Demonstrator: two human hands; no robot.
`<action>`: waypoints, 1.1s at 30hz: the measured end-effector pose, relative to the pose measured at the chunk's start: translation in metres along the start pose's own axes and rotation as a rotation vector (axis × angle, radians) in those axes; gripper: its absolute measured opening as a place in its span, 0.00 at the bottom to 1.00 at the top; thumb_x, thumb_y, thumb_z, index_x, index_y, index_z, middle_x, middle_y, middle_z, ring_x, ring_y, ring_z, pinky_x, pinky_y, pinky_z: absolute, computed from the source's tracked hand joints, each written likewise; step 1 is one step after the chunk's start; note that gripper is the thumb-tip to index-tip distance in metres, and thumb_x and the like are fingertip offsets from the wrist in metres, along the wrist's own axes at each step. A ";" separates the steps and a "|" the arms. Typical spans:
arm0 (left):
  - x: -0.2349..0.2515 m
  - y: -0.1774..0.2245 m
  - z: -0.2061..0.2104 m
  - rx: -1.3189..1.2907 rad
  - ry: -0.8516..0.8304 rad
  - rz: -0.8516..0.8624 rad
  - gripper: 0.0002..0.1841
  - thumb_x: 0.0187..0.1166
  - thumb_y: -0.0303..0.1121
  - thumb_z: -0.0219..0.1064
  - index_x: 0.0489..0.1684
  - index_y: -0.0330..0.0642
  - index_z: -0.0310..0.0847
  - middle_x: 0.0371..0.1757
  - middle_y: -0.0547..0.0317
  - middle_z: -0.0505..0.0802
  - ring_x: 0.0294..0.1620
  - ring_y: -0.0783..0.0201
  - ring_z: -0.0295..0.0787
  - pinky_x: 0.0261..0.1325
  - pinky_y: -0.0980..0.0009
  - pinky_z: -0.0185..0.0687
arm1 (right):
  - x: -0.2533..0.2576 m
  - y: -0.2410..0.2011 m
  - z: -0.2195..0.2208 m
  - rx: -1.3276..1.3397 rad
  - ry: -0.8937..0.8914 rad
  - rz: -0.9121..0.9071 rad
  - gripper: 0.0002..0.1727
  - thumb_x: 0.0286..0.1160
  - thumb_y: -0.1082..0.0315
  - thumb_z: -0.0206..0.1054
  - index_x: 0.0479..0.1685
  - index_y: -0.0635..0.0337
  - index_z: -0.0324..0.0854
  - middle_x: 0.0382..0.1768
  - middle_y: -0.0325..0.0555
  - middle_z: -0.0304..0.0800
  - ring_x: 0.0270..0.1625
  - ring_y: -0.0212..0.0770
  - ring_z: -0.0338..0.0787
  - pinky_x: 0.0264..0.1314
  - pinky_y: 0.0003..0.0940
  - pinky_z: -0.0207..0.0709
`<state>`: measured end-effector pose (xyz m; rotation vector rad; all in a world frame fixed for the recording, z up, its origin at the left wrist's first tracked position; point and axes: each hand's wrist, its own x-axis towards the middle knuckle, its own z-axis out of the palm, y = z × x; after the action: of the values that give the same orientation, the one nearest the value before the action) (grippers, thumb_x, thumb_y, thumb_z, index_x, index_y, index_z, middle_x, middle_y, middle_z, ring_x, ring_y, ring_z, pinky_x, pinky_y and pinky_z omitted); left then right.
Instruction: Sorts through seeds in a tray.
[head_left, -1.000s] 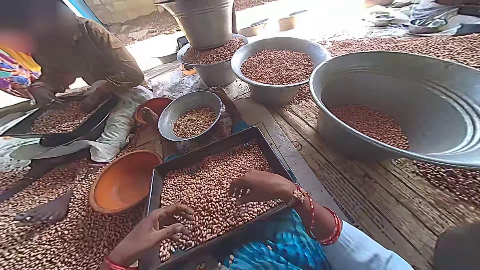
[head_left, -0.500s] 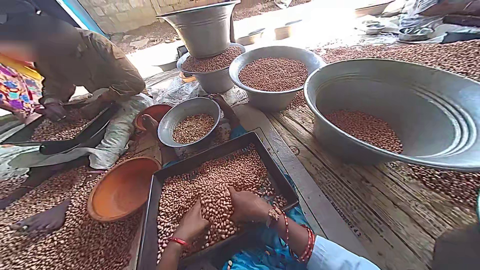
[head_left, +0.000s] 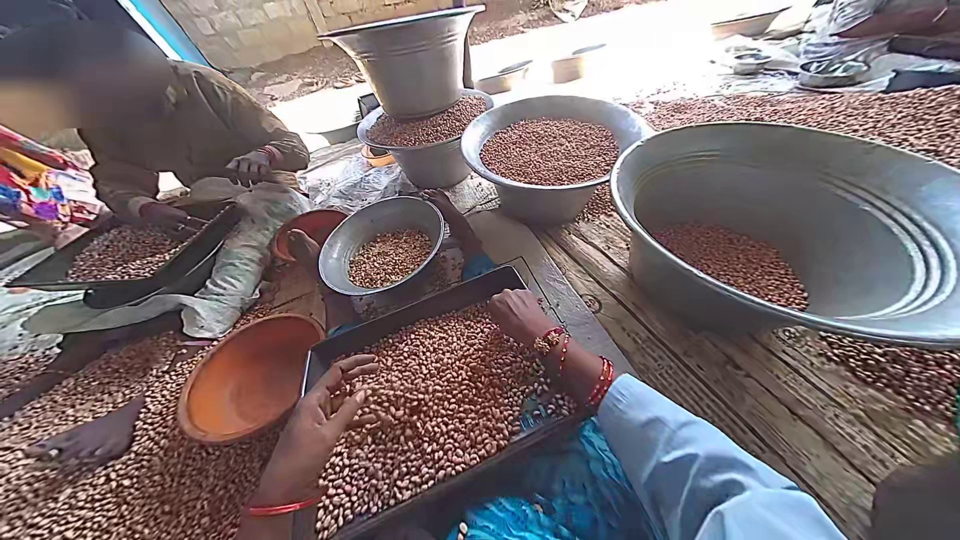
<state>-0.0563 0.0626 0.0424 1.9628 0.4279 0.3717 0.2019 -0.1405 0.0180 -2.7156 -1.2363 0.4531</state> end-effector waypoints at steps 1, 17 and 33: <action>-0.003 0.005 -0.001 0.017 0.033 -0.024 0.22 0.74 0.25 0.60 0.69 0.41 0.79 0.65 0.59 0.90 0.41 0.70 0.94 0.36 0.75 0.91 | 0.002 0.001 0.003 -0.016 -0.015 0.006 0.14 0.86 0.71 0.54 0.49 0.71 0.84 0.52 0.67 0.90 0.59 0.66 0.89 0.59 0.63 0.76; 0.047 -0.009 0.082 0.906 -0.101 0.088 0.10 0.79 0.29 0.71 0.52 0.48 0.96 0.55 0.40 0.93 0.61 0.38 0.89 0.59 0.43 0.84 | 0.004 0.006 0.019 0.033 -0.053 0.043 0.15 0.85 0.69 0.56 0.57 0.70 0.83 0.55 0.67 0.90 0.63 0.65 0.89 0.62 0.64 0.75; 0.032 -0.027 0.013 -0.435 -0.194 -0.114 0.12 0.79 0.27 0.53 0.34 0.47 0.85 0.30 0.64 0.97 0.27 0.72 0.94 0.34 0.78 0.91 | -0.029 -0.035 0.008 0.439 -0.108 -0.506 0.12 0.82 0.62 0.69 0.48 0.61 0.92 0.40 0.53 0.95 0.45 0.53 0.92 0.52 0.58 0.78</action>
<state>-0.0256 0.0770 0.0141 1.5254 0.3020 0.1797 0.1564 -0.1395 0.0251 -1.9545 -1.5643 0.7060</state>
